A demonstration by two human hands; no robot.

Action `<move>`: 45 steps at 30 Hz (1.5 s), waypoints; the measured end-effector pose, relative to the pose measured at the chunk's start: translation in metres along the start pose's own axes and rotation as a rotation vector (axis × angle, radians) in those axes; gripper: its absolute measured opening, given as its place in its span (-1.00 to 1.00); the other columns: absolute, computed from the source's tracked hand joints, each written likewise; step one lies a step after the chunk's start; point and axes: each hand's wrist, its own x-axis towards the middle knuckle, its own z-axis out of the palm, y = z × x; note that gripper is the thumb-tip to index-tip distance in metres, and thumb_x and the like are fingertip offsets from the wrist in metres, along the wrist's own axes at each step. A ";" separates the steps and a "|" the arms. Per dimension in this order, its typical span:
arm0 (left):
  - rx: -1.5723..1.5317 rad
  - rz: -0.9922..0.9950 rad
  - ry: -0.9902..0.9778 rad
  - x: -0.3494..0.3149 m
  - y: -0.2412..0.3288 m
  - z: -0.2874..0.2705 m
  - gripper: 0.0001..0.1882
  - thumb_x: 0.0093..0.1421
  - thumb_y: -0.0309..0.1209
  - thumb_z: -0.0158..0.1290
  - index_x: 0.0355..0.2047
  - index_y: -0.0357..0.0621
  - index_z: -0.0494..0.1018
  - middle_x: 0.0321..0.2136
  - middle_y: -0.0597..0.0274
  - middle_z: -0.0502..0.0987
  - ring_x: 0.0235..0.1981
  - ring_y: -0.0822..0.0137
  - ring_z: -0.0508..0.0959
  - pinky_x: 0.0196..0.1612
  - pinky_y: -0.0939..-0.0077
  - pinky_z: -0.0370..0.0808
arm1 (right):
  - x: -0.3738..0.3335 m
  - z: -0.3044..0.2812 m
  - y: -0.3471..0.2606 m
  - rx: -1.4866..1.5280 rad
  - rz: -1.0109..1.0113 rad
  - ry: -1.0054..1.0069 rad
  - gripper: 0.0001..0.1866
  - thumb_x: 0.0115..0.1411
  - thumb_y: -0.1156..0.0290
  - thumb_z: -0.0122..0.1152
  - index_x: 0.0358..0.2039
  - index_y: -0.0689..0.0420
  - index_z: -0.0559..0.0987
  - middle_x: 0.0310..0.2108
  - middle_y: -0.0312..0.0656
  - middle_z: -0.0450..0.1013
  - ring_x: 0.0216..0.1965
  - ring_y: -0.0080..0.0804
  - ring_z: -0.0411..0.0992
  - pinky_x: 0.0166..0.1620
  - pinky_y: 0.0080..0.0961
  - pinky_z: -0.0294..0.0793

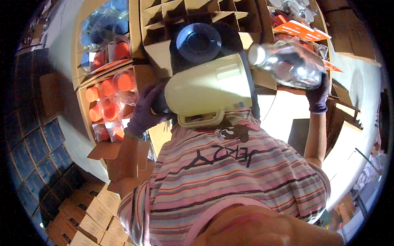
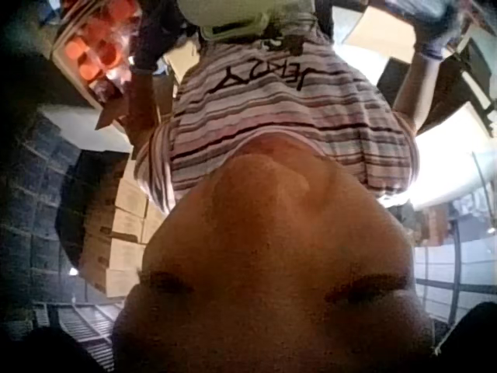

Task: The person assembles a thermal carafe by placing an orange lid and a metal insert into the carafe body, then places the assembled item into a cardboard box. The person repeats this process with a light-colored carafe, placing a blue lid and insert before packing it.

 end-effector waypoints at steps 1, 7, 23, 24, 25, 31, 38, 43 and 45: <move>-0.037 -0.006 0.001 -0.002 0.000 0.002 -0.04 -0.35 -0.32 0.41 0.13 -0.16 0.25 0.05 -0.06 0.32 0.07 -0.08 0.32 0.13 0.13 0.28 | -0.007 0.003 0.002 0.027 0.027 -0.015 -0.46 0.05 0.58 0.14 0.10 0.20 0.32 0.04 -0.18 0.33 0.05 -0.34 0.30 0.11 -0.38 0.31; -0.065 0.080 -0.021 0.018 0.018 0.014 0.04 -0.40 -0.17 0.45 0.15 -0.12 0.25 0.03 -0.12 0.29 0.05 -0.09 0.35 0.10 0.16 0.33 | -0.027 0.093 -0.049 0.861 0.533 -0.269 -0.17 -0.02 0.38 0.26 0.26 0.21 0.11 0.17 -0.15 0.21 0.18 -0.34 0.18 0.23 -0.43 0.11; -0.731 -0.359 -0.049 0.003 -0.021 0.050 0.20 -0.28 -0.44 0.42 0.29 -0.14 -0.14 0.12 0.03 0.25 0.12 0.18 0.32 0.16 0.29 0.30 | -0.002 0.102 -0.073 0.595 0.263 -0.772 -0.26 0.05 0.24 0.33 0.16 0.29 0.25 -0.11 -0.13 0.46 -0.09 -0.43 0.41 0.05 -0.45 0.36; -0.762 -0.348 -0.047 0.003 -0.020 0.050 0.19 -0.28 -0.44 0.42 0.28 -0.13 -0.13 0.12 0.03 0.25 0.12 0.18 0.32 0.16 0.28 0.30 | -0.004 0.099 -0.075 0.470 0.230 -0.779 -0.26 0.06 0.23 0.33 0.17 0.27 0.25 -0.12 -0.12 0.47 -0.10 -0.42 0.42 0.05 -0.46 0.36; -0.794 -0.339 -0.043 0.002 -0.019 0.050 0.19 -0.28 -0.43 0.42 0.28 -0.13 -0.13 0.12 0.03 0.25 0.12 0.18 0.32 0.16 0.28 0.30 | -0.006 0.097 -0.077 0.346 0.197 -0.787 -0.26 0.06 0.22 0.32 0.18 0.25 0.25 -0.13 -0.11 0.47 -0.11 -0.40 0.42 0.05 -0.46 0.36; -0.636 -0.141 0.054 -0.006 -0.038 0.069 0.12 -0.21 -0.47 0.38 0.27 -0.12 -0.12 0.12 0.07 0.26 0.09 0.23 0.34 0.14 0.31 0.32 | -0.005 0.114 -0.067 0.395 0.128 -0.745 -0.32 0.12 0.02 0.18 0.12 0.21 0.34 -0.01 0.01 0.43 -0.04 -0.21 0.45 0.04 -0.36 0.38; -0.968 -0.187 -0.088 -0.014 -0.030 0.070 -0.22 -0.08 -0.53 0.26 0.16 -0.19 0.16 0.01 0.23 0.41 0.04 0.34 0.40 0.13 0.37 0.30 | 0.000 0.113 -0.084 0.369 0.275 -0.862 -0.49 0.10 0.26 0.24 0.03 0.24 0.43 -0.13 -0.06 0.52 -0.14 -0.43 0.47 -0.03 -0.45 0.42; -0.632 -0.013 0.138 -0.007 -0.032 0.034 -0.41 -0.06 -0.48 0.22 0.03 -0.22 0.33 -0.02 0.21 0.45 0.02 0.31 0.41 0.11 0.35 0.31 | -0.007 0.133 -0.097 0.613 0.226 -0.905 -0.62 0.08 0.41 0.22 -0.07 0.23 0.49 -0.15 -0.08 0.50 -0.16 -0.41 0.45 -0.06 -0.44 0.42; -0.880 -0.112 0.229 -0.015 -0.047 0.026 -0.41 -0.04 -0.44 0.20 0.04 -0.22 0.32 -0.01 0.20 0.44 0.03 0.29 0.40 0.12 0.33 0.29 | 0.006 0.145 -0.110 0.484 0.053 -0.920 -0.64 0.10 0.42 0.19 -0.07 0.22 0.49 -0.16 -0.09 0.51 -0.18 -0.39 0.46 -0.06 -0.43 0.43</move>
